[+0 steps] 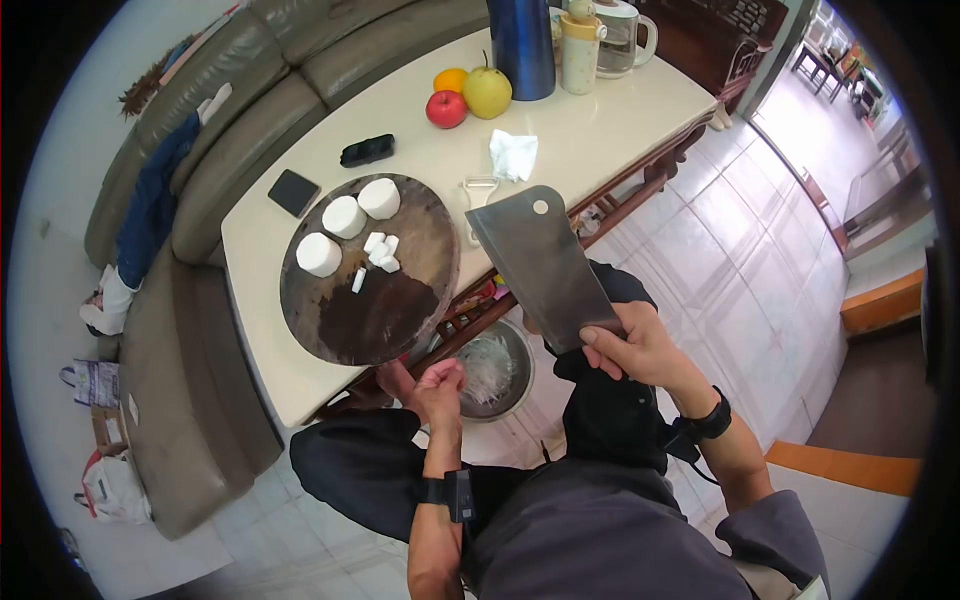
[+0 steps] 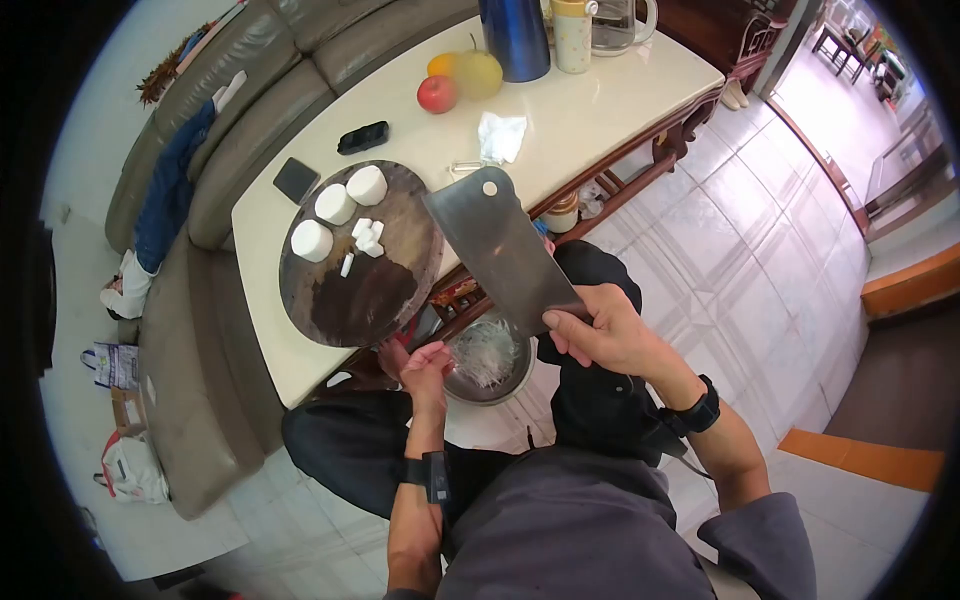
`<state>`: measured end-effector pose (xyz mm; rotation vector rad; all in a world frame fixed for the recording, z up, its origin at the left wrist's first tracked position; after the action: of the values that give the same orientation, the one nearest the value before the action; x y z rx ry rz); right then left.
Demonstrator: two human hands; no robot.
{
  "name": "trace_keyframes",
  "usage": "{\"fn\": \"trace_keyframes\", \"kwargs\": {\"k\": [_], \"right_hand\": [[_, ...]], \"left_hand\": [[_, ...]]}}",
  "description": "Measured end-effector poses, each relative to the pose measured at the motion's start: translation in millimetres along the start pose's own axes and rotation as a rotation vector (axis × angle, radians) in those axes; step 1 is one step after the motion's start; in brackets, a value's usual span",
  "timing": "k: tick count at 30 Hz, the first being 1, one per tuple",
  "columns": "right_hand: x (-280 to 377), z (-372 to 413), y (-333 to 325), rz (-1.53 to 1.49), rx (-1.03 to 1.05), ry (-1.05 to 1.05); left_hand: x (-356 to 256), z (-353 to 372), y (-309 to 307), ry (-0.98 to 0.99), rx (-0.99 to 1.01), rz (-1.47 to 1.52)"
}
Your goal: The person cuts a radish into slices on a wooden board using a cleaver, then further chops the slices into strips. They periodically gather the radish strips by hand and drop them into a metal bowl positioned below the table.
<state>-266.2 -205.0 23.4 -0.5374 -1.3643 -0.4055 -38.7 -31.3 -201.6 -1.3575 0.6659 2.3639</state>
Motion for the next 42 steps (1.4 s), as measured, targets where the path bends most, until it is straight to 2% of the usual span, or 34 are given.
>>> {"fn": "trace_keyframes", "kwargs": {"k": [2,5,7,9,11,13,14,15,17,21,23,24,26,27,30,32,34,37,39,42], "right_hand": [[0,2,-3,0.026,-0.009,0.001],[4,1,-7,0.025,-0.031,-0.023],[2,0,-13,0.025,-0.067,0.025],[2,-5,-12,0.009,-0.058,0.014],[5,-6,-10,-0.005,-0.035,0.019],[1,-7,-8,-0.028,-0.033,0.022],[-1,-7,-7,-0.015,-0.018,0.022],[-2,-6,-7,-0.002,-0.004,0.024],[-4,-6,-8,0.012,-0.007,0.033],[-4,-6,-12,0.003,-0.038,0.064],[-3,-6,-13,0.01,-0.036,0.067],[-2,-6,-15,0.033,-0.049,0.072],[0,-5,-15,0.054,-0.055,0.087],[4,-7,-14,0.065,-0.033,0.093],[11,-23,-6,0.073,0.028,0.09],[24,-46,12,0.076,0.07,0.08],[63,-74,39,0.326,0.113,-0.227],[72,-106,69,0.45,0.193,-0.216],[93,-121,90,0.358,0.274,-0.364],[94,-140,103,0.273,0.292,-0.368]], "left_hand": [[-10,3,3,0.055,0.007,-0.069],[-62,23,31,0.137,0.1,-0.218],[-113,38,50,0.26,0.129,-0.195],[-165,39,56,0.439,0.113,-0.302],[-206,25,50,0.6,0.02,-0.448],[-239,9,49,0.824,-0.051,-0.729],[-246,-2,48,0.867,-0.065,-0.812],[-254,-7,52,0.995,-0.094,-1.022],[-252,-20,58,1.062,-0.099,-1.196],[-249,-39,60,0.972,-0.112,-1.284],[-243,-40,56,0.862,0.02,-1.188],[-244,-33,54,0.858,0.018,-1.186],[-238,-6,66,0.915,0.235,-1.154],[-235,2,65,0.904,0.234,-1.156],[-232,24,67,1.102,0.214,-1.158],[-231,20,57,1.081,0.197,-1.124],[-233,20,52,1.064,0.179,-1.092],[-240,24,52,1.038,0.163,-1.091],[-237,26,53,0.997,0.255,-1.129],[-236,37,59,1.085,0.337,-1.223]]}}
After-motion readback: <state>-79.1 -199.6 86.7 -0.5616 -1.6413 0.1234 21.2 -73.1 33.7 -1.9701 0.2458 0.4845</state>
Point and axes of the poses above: each hand's wrist, its own z-axis away from the middle knuckle, its own y-axis out of the palm, x = y × z, the point moved 8 cm from there along -z, towards the middle knuckle, and after that the axes turned 5 degrees about z, right-handed, at the moved point
